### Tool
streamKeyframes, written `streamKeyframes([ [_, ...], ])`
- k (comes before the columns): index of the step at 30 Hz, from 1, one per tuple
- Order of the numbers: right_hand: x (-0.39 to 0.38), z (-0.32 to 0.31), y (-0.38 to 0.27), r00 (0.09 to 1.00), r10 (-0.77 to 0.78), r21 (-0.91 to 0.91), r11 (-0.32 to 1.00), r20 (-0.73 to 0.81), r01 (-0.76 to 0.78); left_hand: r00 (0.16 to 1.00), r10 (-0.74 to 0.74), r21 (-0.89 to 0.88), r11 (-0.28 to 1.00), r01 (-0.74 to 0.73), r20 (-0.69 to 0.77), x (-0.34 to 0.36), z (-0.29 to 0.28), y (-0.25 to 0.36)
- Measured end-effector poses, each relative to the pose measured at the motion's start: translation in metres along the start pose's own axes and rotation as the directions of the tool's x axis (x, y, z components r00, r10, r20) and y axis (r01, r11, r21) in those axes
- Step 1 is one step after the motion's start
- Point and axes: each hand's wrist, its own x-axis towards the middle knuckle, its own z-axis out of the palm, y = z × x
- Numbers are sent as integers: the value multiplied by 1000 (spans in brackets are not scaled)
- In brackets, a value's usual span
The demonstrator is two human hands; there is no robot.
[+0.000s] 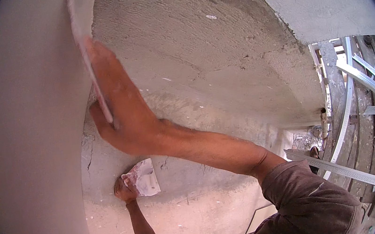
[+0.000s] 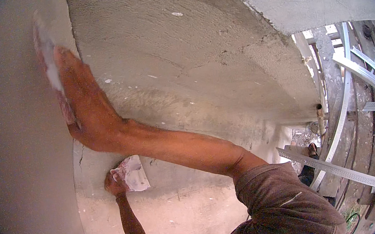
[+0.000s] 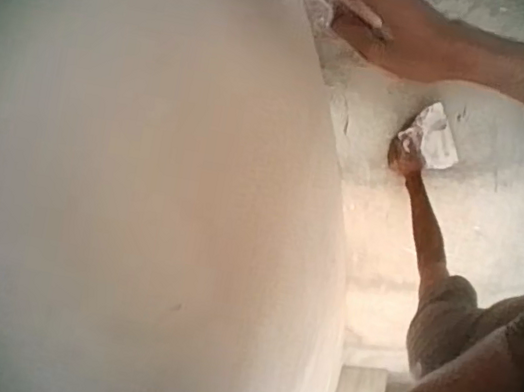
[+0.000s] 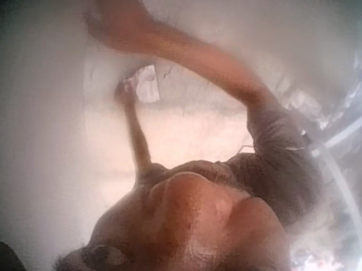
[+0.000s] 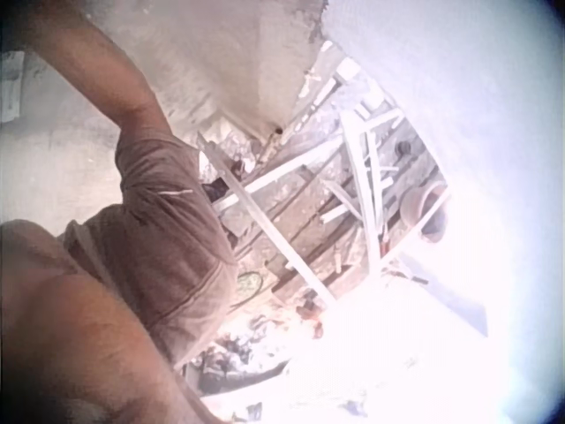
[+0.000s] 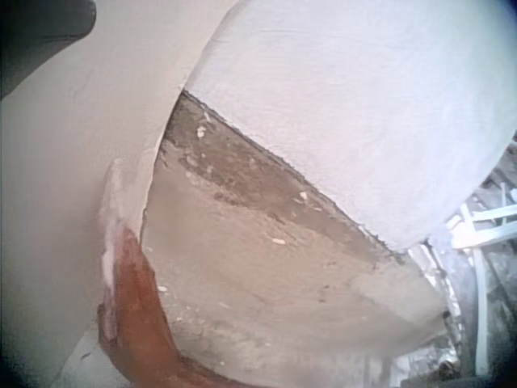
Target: The person applies plaster to a ceiling and wall joint using two trowels, spreading and smoothing the material across the surface.
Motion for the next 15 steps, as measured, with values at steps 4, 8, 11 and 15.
streamKeyframes([
  [4,38,-17,29,980,-55,-112,993,-189,34,996,-45,-49,998,49,82,9,13,6],
  [8,13,-5,-3,999,-2,30,1000,-39,3,995,-89,67,994,86,53,-7,10,-6],
  [11,17,-18,-5,996,-64,39,997,-66,66,986,-126,98,989,115,108,-11,5,-14],
  [15,71,-32,-10,951,-83,-49,996,-298,71,983,-120,-8,992,122,136,-3,14,-7],
])
